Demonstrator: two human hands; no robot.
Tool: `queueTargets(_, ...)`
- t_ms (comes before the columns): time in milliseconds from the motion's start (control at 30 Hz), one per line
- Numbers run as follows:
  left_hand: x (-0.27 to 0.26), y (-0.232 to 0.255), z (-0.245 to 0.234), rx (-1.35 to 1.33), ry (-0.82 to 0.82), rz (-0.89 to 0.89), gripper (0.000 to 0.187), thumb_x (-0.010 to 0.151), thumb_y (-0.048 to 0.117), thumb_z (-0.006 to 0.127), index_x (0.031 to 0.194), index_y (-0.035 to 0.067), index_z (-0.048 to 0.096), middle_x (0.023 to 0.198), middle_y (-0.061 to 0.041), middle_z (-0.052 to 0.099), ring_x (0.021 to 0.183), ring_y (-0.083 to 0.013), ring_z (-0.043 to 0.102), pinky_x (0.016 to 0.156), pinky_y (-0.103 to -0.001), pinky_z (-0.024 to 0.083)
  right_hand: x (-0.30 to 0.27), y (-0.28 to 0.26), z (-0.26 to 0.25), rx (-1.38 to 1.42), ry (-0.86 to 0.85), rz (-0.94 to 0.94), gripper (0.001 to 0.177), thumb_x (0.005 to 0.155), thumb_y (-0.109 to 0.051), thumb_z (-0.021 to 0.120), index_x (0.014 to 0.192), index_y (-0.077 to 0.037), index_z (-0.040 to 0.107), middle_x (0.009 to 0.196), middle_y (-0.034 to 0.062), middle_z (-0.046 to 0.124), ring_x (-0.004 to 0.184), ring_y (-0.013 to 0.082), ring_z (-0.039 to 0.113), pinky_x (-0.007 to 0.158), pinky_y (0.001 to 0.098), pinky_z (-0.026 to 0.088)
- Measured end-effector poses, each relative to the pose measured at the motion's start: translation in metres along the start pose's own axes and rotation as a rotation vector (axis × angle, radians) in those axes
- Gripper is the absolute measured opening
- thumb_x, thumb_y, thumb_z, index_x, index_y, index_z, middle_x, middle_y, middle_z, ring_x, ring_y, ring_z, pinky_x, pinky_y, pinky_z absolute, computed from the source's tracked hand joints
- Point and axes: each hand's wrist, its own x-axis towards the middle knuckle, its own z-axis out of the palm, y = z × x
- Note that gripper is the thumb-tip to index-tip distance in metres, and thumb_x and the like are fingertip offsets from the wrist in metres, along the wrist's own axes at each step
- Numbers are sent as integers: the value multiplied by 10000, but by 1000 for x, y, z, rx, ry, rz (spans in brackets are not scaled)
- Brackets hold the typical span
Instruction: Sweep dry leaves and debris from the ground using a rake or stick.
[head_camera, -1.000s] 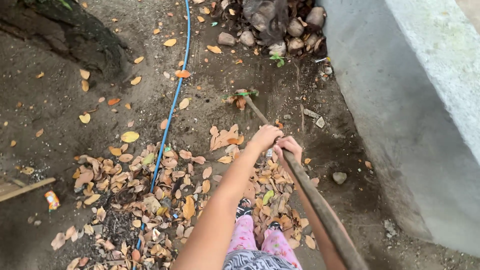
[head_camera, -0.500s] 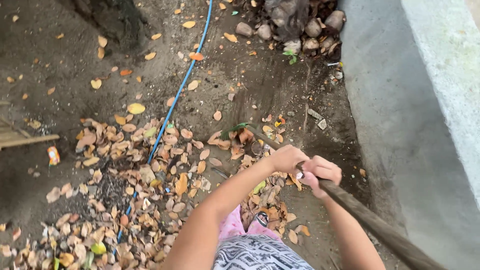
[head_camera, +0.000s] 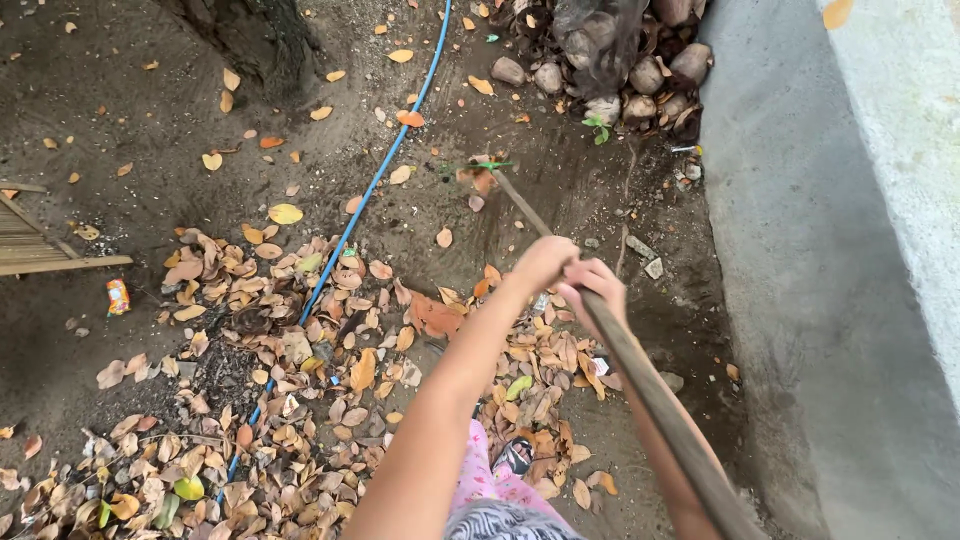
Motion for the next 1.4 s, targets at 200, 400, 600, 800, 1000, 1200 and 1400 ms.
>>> queueTargets(200, -37, -21, 11, 297, -123, -98, 229, 717, 129, 739, 933, 204, 719, 1012, -20, 683, 1082, -267, 625, 987, -625, 423, -28, 58, 43, 142, -59, -54, 196, 834, -155, 869, 918, -75, 710, 888, 63, 698, 816, 191, 671, 729, 334, 570)
queueTargets(400, -64, 42, 39, -20, -89, 71, 200, 744, 132, 806, 874, 125, 655, 956, -45, 659, 995, -279, 624, 907, -408, 511, -55, -8, -38, -51, -152, -79, 161, 811, -166, 821, 866, -53, 718, 889, 93, 696, 772, 203, 682, 695, 315, 567)
queueTargets(600, -59, 130, 38, -205, -128, 293, 178, 733, 174, 784, 880, 146, 688, 845, -76, 682, 846, -330, 680, 706, -441, 538, -68, -85, -112, 97, -106, -146, 139, 769, -92, 701, 720, 12, 623, 766, 94, 617, 708, 219, 640, 662, 334, 530)
queueTargets(800, -40, 204, 45, -242, -65, 527, 174, 761, 218, 780, 837, 132, 650, 770, -87, 644, 782, -325, 673, 683, -432, 538, -77, -131, -167, 212, 92, -274, 203, 848, -38, 660, 678, 21, 565, 731, 94, 608, 676, 216, 625, 666, 330, 538)
queueTargets(1000, -6, 181, 85, -177, 4, 534, 140, 724, 168, 724, 817, 130, 626, 823, -57, 666, 840, -296, 692, 757, -426, 561, -102, -85, -163, 48, 169, -104, 133, 856, -82, 749, 863, 31, 679, 900, 104, 653, 828, 208, 648, 747, 316, 530)
queueTargets(1200, -12, 86, 152, 13, -16, 300, 79, 766, 166, 643, 708, 122, 614, 789, -60, 650, 887, -298, 670, 816, -463, 499, -136, 18, -85, -48, 82, 227, 109, 813, -59, 833, 843, -50, 728, 918, 78, 650, 820, 175, 642, 671, 284, 531)
queueTargets(1400, -53, 129, 172, -138, -203, 366, 109, 734, 174, 696, 767, 88, 638, 830, -125, 656, 888, -336, 652, 792, -429, 529, -170, -27, -128, -147, 45, 126, 178, 769, -96, 845, 789, -12, 688, 812, 82, 631, 722, 202, 632, 651, 328, 513)
